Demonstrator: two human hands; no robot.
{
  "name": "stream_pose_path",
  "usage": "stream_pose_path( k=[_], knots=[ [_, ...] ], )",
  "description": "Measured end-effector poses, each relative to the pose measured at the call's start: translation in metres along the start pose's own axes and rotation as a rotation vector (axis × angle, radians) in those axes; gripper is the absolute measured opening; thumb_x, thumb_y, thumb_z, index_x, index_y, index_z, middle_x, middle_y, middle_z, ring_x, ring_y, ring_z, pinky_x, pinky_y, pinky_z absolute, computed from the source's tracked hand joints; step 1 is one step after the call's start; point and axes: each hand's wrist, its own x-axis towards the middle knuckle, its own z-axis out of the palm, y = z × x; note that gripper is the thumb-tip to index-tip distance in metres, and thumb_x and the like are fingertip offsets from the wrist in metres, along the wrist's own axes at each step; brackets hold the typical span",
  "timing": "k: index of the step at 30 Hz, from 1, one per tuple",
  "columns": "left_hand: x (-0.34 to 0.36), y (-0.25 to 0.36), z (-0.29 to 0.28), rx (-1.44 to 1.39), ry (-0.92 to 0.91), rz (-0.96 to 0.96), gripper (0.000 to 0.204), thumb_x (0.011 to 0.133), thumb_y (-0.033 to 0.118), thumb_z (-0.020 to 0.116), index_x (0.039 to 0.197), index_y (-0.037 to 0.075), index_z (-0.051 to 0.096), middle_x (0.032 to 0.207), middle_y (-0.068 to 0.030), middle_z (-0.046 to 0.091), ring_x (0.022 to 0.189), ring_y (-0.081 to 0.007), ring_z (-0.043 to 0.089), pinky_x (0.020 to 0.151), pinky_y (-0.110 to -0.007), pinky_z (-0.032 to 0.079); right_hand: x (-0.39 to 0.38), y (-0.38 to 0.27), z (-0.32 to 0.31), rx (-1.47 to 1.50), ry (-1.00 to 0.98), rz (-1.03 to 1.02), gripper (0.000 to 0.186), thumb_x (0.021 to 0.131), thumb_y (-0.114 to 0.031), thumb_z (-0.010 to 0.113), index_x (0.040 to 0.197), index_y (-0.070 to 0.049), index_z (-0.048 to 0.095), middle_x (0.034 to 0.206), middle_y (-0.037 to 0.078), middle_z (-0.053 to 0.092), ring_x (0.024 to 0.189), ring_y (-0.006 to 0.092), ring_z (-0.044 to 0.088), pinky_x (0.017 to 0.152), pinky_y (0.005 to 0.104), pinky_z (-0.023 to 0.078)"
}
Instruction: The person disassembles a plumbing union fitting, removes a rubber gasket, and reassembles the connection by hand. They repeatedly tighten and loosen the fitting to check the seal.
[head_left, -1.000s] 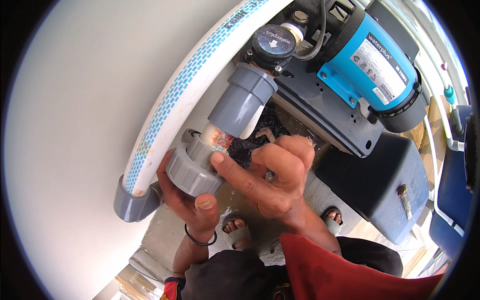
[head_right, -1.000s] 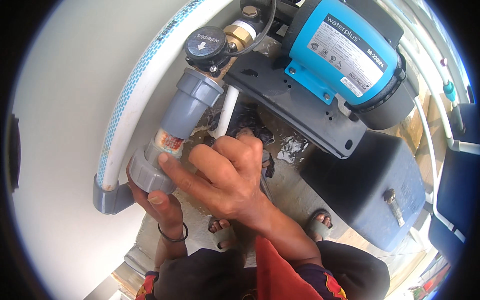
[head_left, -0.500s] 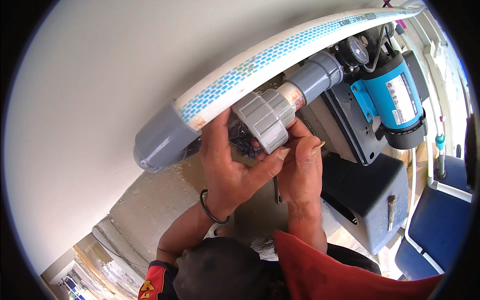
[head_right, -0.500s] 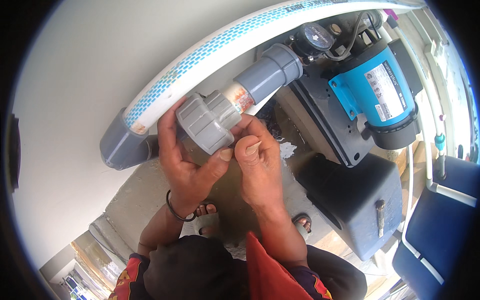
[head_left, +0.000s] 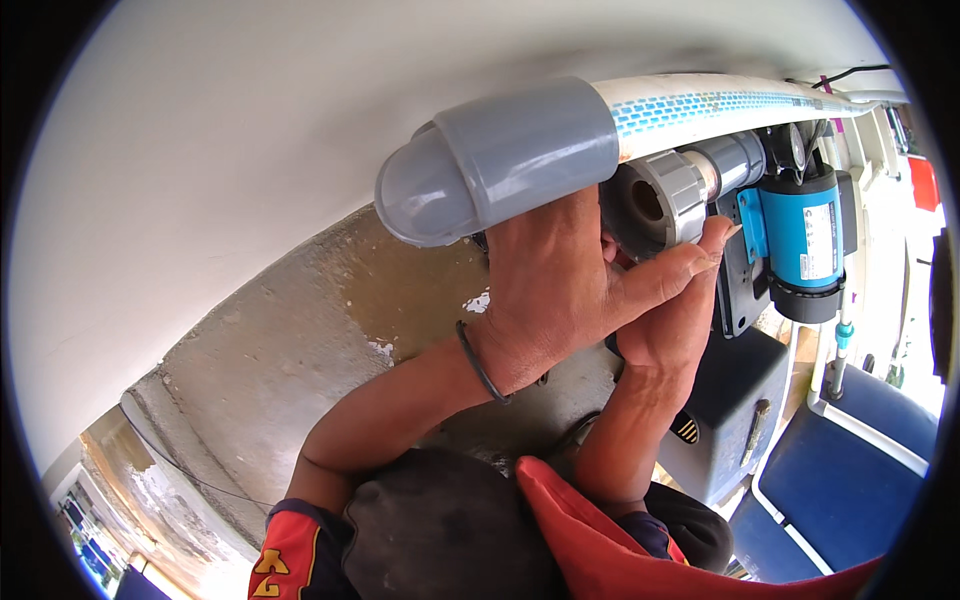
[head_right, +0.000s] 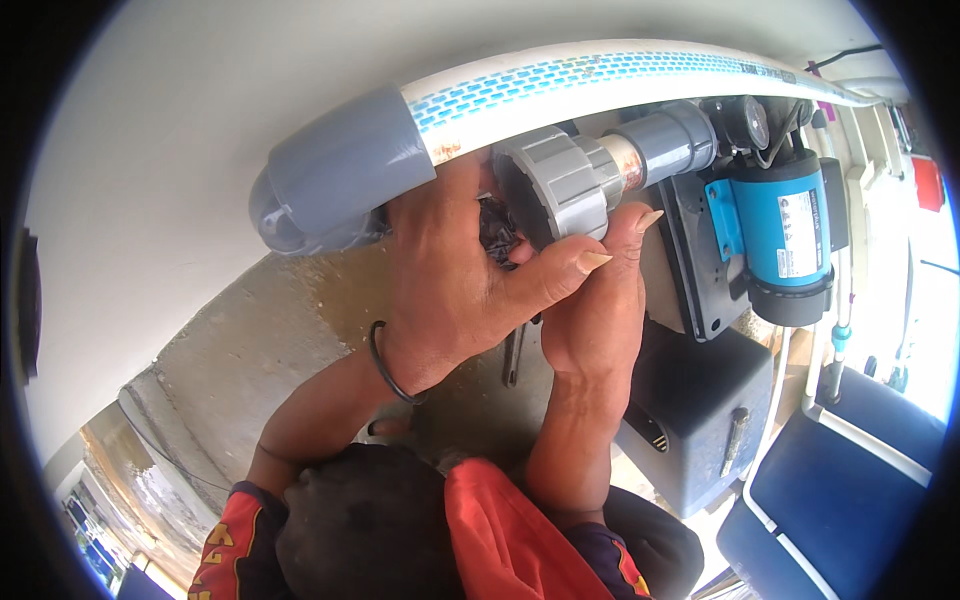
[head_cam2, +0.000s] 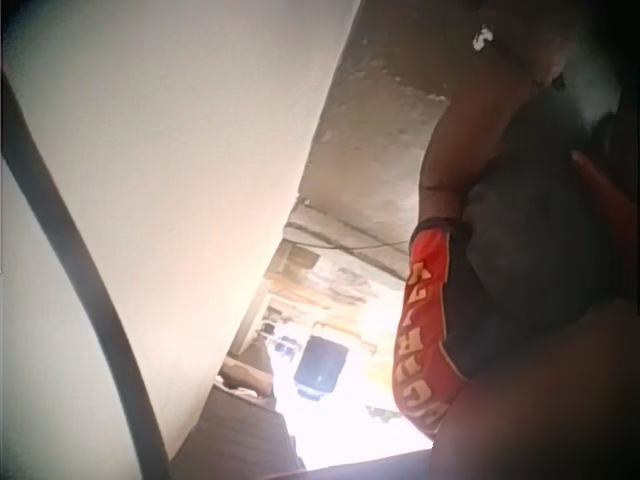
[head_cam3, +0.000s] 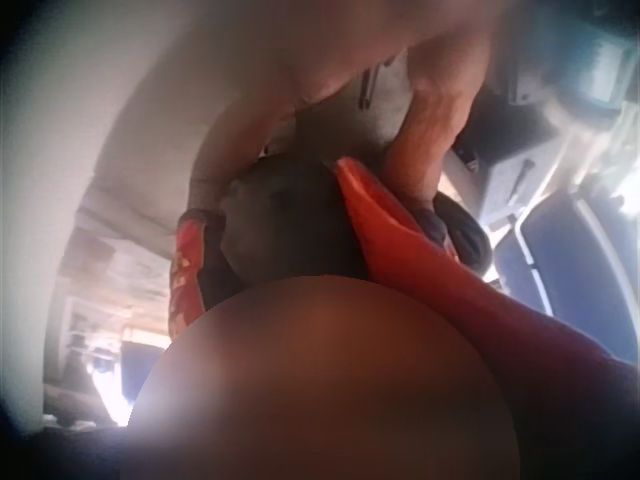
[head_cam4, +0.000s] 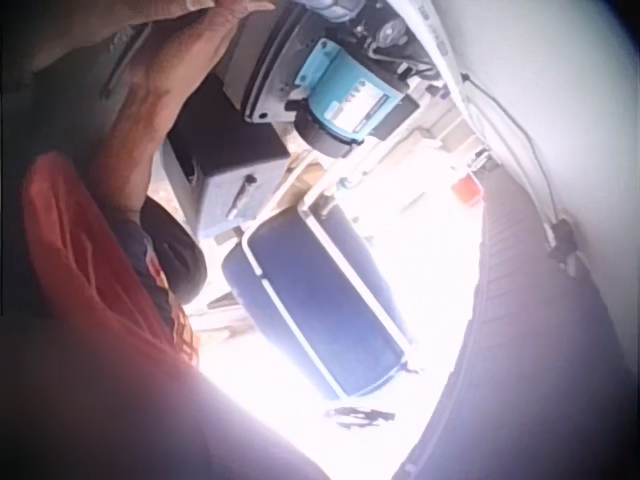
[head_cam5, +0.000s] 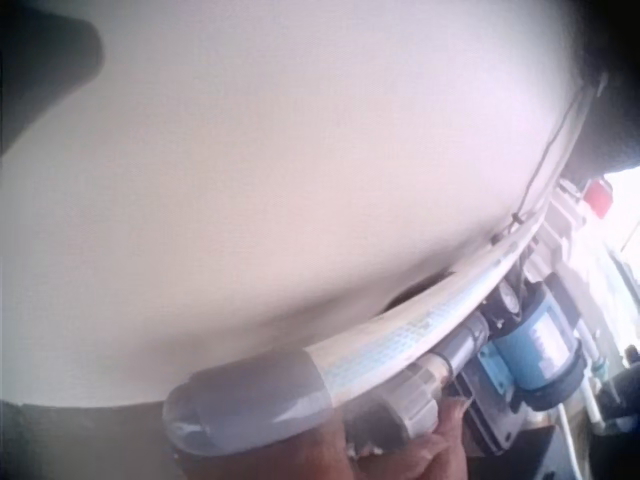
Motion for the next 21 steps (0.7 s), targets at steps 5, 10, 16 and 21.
stream_pose_path(
  k=[5,10,16,21],
  knots=[
    [-0.005,0.002,-0.001,-0.080,0.028,0.038,0.085,0.067,0.035,0.085,0.134,-0.003,0.048,0.116,-0.0136,0.059,0.106,-0.0284,0.054,0.086,-0.040,0.045,0.001,0.003,-0.008,0.043,-0.084,0.017,0.073,0.097,-0.066,0.033,0.126,-0.002,0.054,0.098,0.013,0.067,0.084,0.0209,0.066,0.069,0.0322,0.055],
    [-0.004,0.000,0.001,-0.158,0.033,0.038,0.079,0.067,0.031,0.083,0.131,-0.001,0.050,0.111,-0.0167,0.060,0.097,-0.0336,0.061,0.084,-0.047,0.046,0.002,0.005,-0.004,0.103,-0.097,-0.009,0.070,0.098,-0.062,0.038,0.128,0.000,0.051,0.103,0.016,0.066,0.083,0.0239,0.067,0.066,0.0318,0.057],
    [-0.001,-0.004,0.005,-0.221,0.078,0.051,0.075,0.064,0.030,0.084,0.126,0.000,0.054,0.107,-0.0152,0.062,0.096,-0.0344,0.062,0.084,-0.047,0.047,0.006,0.006,-0.006,0.153,-0.119,-0.041,0.063,0.097,-0.050,0.049,0.130,0.003,0.049,0.114,0.021,0.064,0.089,0.0298,0.069,0.077,0.0369,0.059],
    [0.003,-0.008,0.000,-0.126,0.016,0.065,0.078,0.061,0.030,0.087,0.124,-0.002,0.054,0.105,-0.0144,0.066,0.092,-0.0278,0.067,0.080,-0.039,0.052,0.012,0.006,-0.016,0.127,-0.235,0.009,0.071,0.096,-0.058,0.048,0.126,0.006,0.052,0.107,0.021,0.066,0.087,0.0279,0.069,0.076,0.0363,0.058]
  ],
)
